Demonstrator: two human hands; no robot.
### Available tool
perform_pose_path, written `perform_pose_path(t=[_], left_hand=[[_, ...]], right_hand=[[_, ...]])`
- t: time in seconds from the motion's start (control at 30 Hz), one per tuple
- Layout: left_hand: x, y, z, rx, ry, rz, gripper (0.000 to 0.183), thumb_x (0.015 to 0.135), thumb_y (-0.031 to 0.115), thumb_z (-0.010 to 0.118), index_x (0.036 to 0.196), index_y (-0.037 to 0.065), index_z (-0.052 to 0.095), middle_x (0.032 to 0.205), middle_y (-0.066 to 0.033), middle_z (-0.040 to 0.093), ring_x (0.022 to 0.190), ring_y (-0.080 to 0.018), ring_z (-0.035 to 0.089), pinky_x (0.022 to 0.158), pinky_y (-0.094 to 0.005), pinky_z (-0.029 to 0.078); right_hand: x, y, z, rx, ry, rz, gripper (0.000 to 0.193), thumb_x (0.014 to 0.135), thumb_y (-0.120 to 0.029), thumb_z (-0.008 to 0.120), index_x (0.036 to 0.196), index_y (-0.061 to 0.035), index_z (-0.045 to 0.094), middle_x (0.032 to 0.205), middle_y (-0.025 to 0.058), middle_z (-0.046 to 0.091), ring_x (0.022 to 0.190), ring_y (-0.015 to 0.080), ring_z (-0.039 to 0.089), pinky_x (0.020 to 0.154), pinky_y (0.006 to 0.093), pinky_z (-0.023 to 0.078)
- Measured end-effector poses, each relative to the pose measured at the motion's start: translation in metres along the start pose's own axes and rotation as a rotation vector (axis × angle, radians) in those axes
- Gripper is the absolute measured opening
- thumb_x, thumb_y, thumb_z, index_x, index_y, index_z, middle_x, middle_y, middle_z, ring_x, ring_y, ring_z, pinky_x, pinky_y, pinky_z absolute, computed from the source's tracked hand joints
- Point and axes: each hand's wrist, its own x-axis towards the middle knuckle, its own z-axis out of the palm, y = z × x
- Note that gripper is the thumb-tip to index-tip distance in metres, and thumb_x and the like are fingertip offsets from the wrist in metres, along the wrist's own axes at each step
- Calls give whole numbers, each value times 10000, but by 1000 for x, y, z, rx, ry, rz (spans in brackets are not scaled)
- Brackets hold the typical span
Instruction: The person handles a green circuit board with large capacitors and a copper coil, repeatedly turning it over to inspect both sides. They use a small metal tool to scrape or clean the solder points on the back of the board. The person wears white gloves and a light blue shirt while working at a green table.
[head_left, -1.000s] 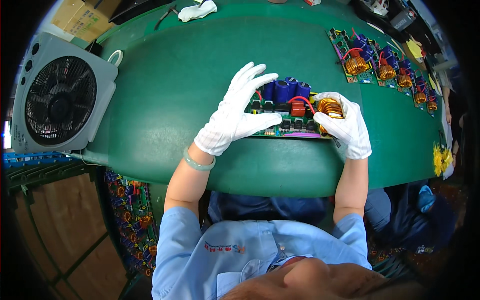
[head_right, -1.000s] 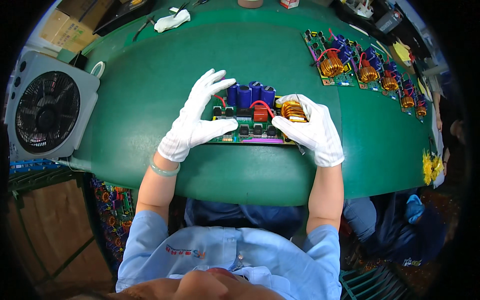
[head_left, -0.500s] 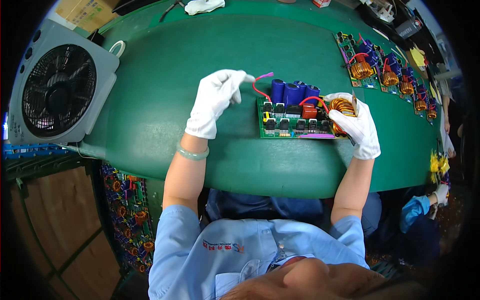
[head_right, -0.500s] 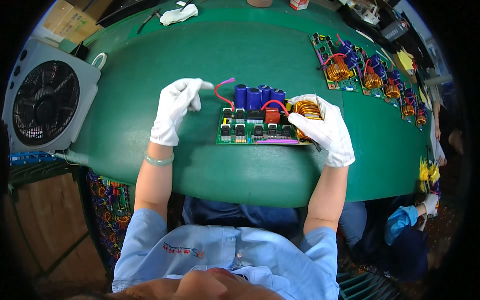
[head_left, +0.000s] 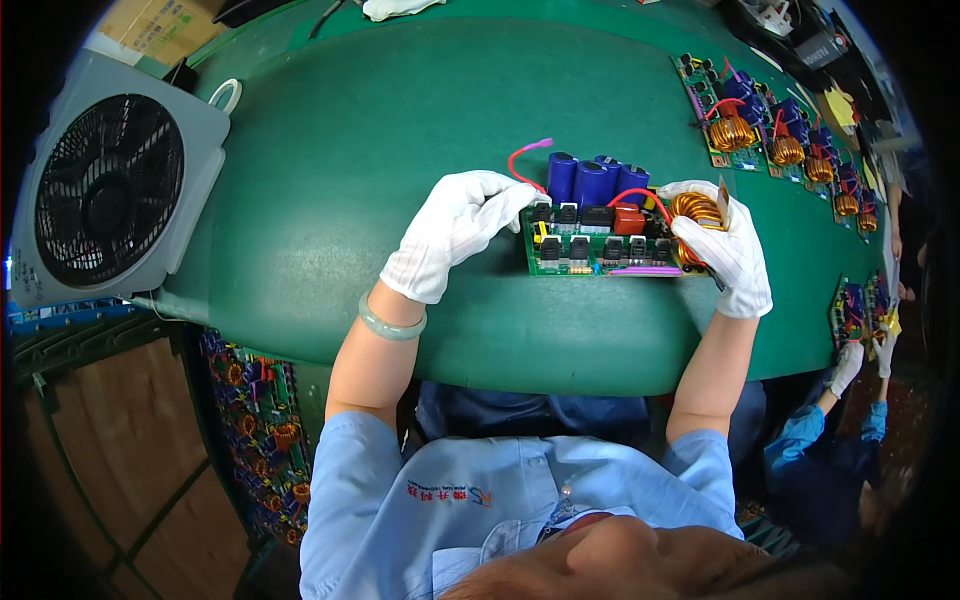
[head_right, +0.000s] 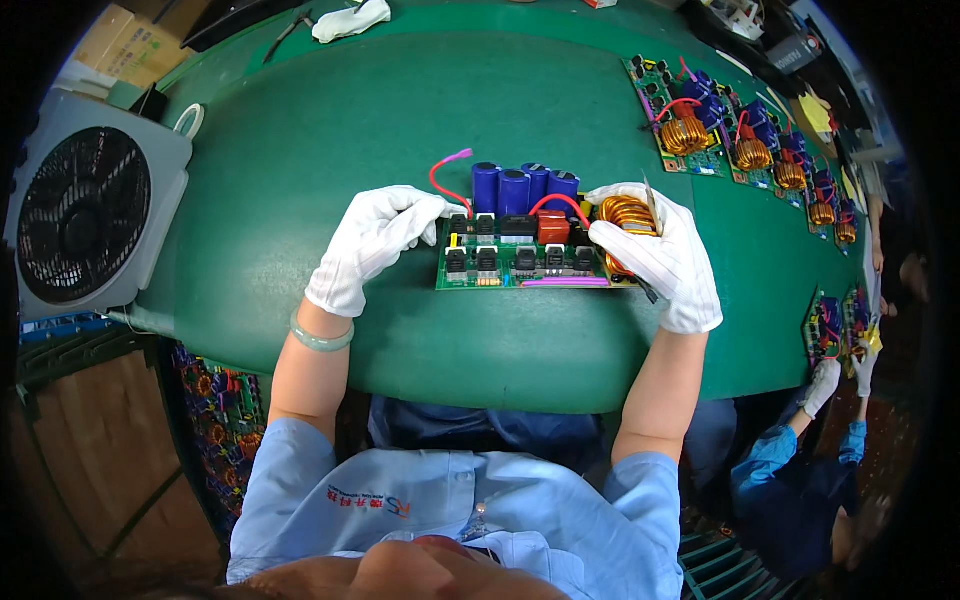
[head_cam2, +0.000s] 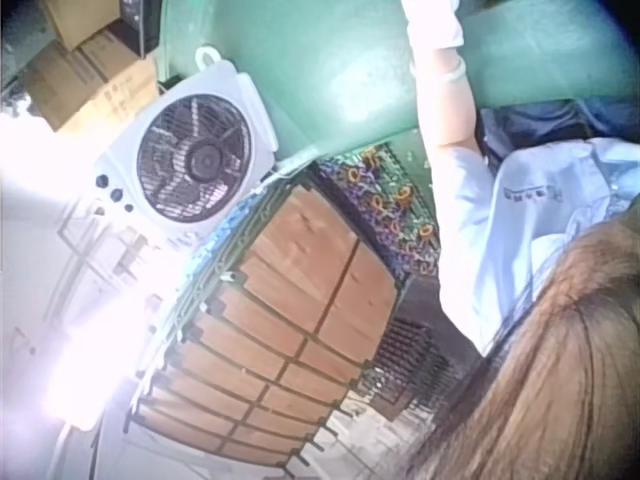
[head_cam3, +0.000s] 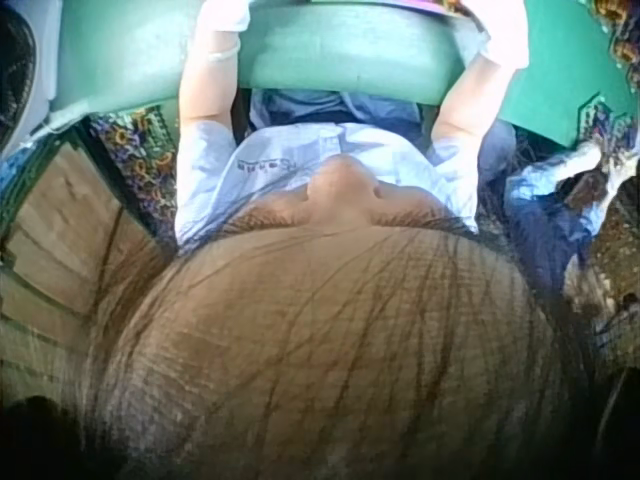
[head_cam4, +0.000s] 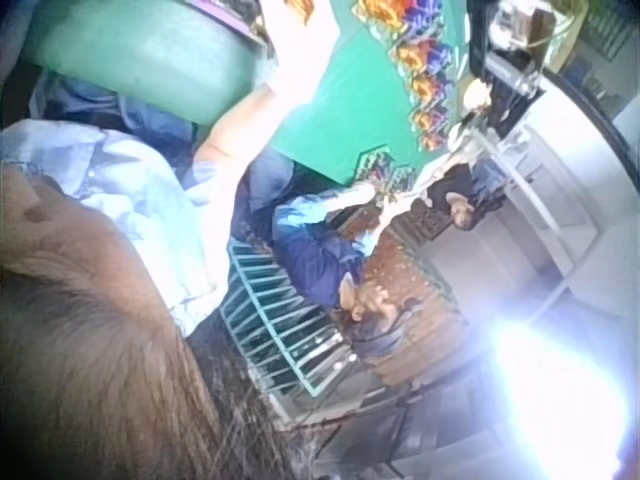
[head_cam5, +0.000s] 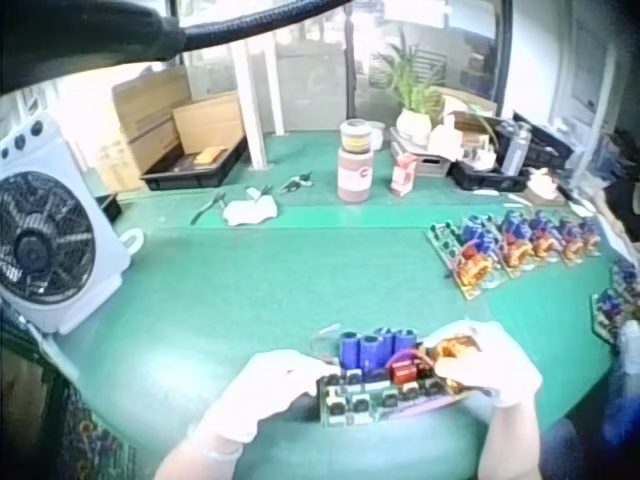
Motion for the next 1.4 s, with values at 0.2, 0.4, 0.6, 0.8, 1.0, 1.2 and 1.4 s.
perform_pose_path(t=[0.2,0.4,0.6,0.8,1.0,1.2,1.4], left_hand=[[0,9,-7,-22,-32,-35,331,975,338,641,1017,33,761,703,14,610,623,-42,464,550,-203,370],[5,-1,-21,-165,193,89,361,996,359,599,1006,35,757,667,10,592,586,-42,456,539,-199,381],[7,-2,-23,-280,317,210,324,992,322,604,985,39,761,660,0,607,577,-48,468,529,-208,397],[6,-4,-34,-370,364,271,317,979,324,609,969,51,769,660,-5,623,569,-53,474,526,-211,395],[2,-2,-41,-449,380,281,316,970,330,613,961,57,771,664,-6,630,570,-56,477,526,-214,396],[8,-7,-46,-386,421,353,324,975,337,597,969,64,773,667,-10,631,582,-55,486,530,-220,402],[10,-7,-45,-359,397,244,321,974,338,604,1006,65,769,694,-6,629,592,-54,487,530,-207,396]], right_hand=[[0,6,0,11,-27,-4,329,808,-113,767,1095,16,673,1098,108,708,1017,169,648,942,323,499],[-9,13,-1,34,5,6,432,785,-170,755,1132,62,645,1157,150,682,1081,208,632,990,343,469],[-10,28,-7,96,12,14,458,801,-169,706,1177,72,606,1198,179,660,1115,254,632,1012,372,476],[-2,38,-24,77,-4,40,527,801,-251,753,1182,82,604,1187,178,659,1081,250,643,972,366,505],[4,37,-30,30,-2,47,596,808,-330,758,1202,87,598,1150,160,671,967,203,658,863,322,536],[-6,38,-19,36,23,19,640,816,-334,774,1254,80,557,1162,164,668,957,213,673,870,338,548],[-52,41,31,-44,65,44,562,843,-185,771,1320,25,558,1288,146,623,1186,223,595,1040,351,455]])
